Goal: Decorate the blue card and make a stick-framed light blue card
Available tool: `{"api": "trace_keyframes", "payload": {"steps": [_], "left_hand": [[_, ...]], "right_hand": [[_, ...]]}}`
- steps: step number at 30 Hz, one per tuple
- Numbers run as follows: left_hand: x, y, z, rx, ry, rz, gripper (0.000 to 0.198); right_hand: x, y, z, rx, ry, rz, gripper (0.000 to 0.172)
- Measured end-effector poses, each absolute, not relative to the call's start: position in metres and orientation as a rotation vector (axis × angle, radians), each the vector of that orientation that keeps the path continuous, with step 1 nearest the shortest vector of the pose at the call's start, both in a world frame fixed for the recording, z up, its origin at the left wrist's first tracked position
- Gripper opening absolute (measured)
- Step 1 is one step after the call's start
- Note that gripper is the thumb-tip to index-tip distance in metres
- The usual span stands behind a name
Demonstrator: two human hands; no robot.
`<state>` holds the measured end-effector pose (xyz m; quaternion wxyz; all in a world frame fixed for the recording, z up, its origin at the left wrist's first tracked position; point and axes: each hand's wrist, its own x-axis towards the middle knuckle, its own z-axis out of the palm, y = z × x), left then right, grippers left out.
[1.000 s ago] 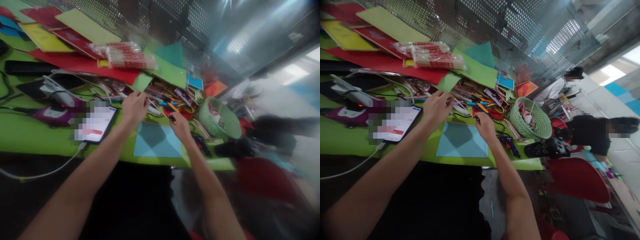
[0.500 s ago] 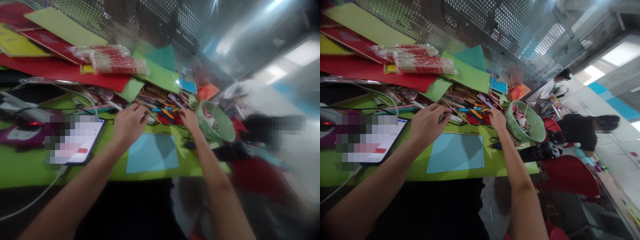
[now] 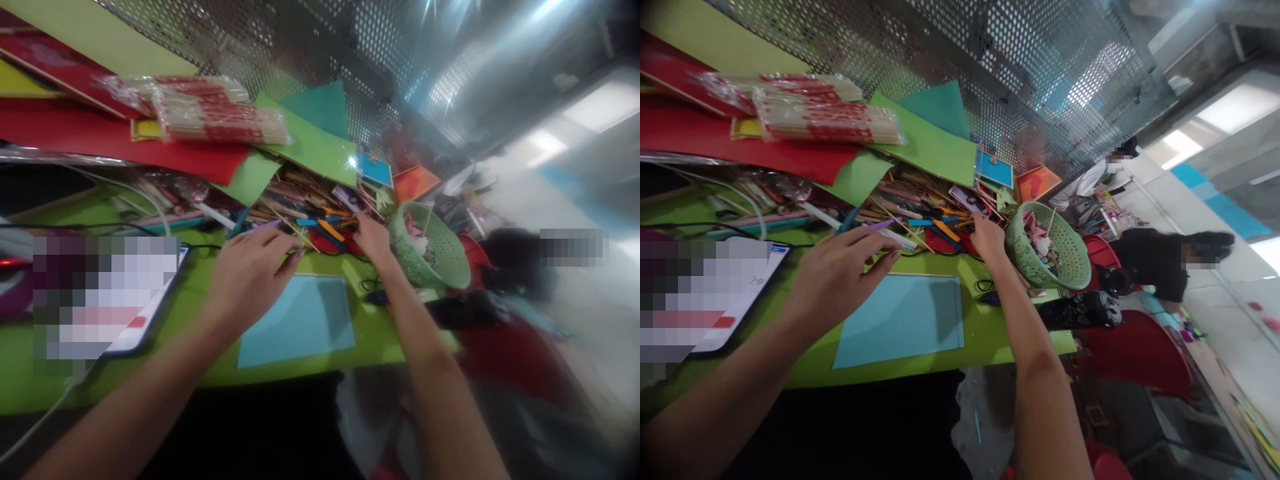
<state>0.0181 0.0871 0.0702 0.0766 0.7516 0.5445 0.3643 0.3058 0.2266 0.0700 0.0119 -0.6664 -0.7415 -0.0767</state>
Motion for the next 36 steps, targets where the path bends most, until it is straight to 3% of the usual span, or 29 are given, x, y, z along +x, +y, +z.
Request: {"api": "trace_keyframes", "payload": {"steps": [16, 24, 28, 36], "left_hand": [[0.021, 0.089, 0.069, 2.309, 1.640, 0.952, 0.021], [0.028, 0.093, 0.056, 2.423, 1.551, 0.506, 0.016], [0.034, 0.093, 0.047, 2.474, 1.534, 0.426, 0.020], [0.038, 0.105, 0.033, 2.559, 1.653, 0.368, 0.032]], "right_hand": [[0.311, 0.210, 0.081, -2.081, -2.190, 0.097, 0.049], [0.325, 0.182, 0.116, -2.204, -2.009, 0.116, 0.043], [0.359, 0.159, 0.120, -2.016, -1.999, 0.294, 0.044], [0.385, 0.086, 0.110, -1.649, -1.619, 0.874, 0.072]]}}
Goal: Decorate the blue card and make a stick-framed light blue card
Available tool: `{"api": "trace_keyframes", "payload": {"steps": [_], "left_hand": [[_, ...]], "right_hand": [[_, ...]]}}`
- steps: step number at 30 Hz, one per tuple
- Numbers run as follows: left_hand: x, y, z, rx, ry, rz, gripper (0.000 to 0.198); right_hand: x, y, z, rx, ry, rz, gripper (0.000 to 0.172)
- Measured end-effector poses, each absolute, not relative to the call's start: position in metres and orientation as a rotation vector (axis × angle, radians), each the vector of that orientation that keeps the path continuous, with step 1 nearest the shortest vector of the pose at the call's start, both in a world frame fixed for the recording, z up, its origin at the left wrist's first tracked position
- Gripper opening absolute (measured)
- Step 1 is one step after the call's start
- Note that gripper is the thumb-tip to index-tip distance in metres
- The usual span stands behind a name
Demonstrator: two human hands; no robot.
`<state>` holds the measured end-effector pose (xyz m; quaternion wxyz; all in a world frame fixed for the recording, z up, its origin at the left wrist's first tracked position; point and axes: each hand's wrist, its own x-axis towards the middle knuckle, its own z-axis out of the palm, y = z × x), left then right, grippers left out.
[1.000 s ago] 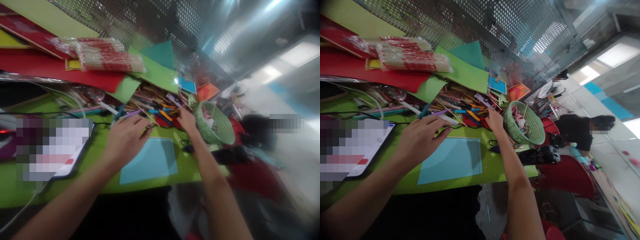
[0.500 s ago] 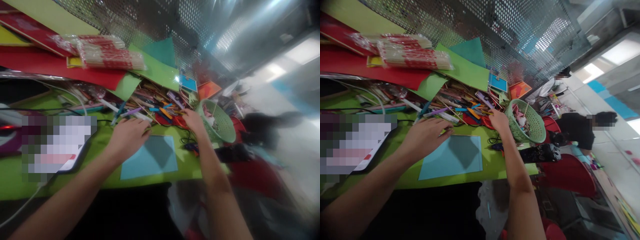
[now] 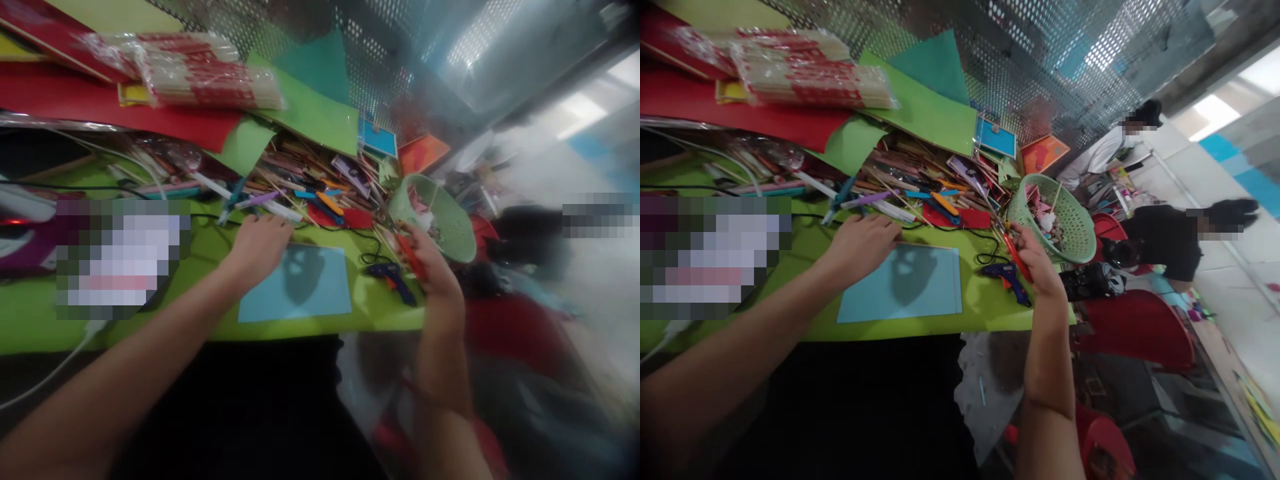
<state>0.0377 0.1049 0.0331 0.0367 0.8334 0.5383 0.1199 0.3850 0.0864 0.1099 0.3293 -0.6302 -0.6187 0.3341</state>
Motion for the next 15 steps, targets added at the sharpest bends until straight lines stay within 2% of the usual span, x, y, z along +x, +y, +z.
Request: {"api": "trace_keyframes", "payload": {"steps": [7, 12, 15], "left_hand": [[0.031, 0.108, 0.037, 2.476, 1.936, 0.475, 0.031], [0.048, 0.103, 0.043, 2.486, 1.742, 0.375, 0.021], [0.059, 0.103, 0.043, 2.499, 1.568, 0.237, 0.025]], "right_hand": [[0.369, 0.032, 0.117, -1.404, -1.450, 1.096, 0.051], [0.378, 0.018, 0.104, -1.362, -1.494, 1.064, 0.054], [0.379, 0.014, 0.099, -1.296, -1.499, 1.064, 0.060]]}}
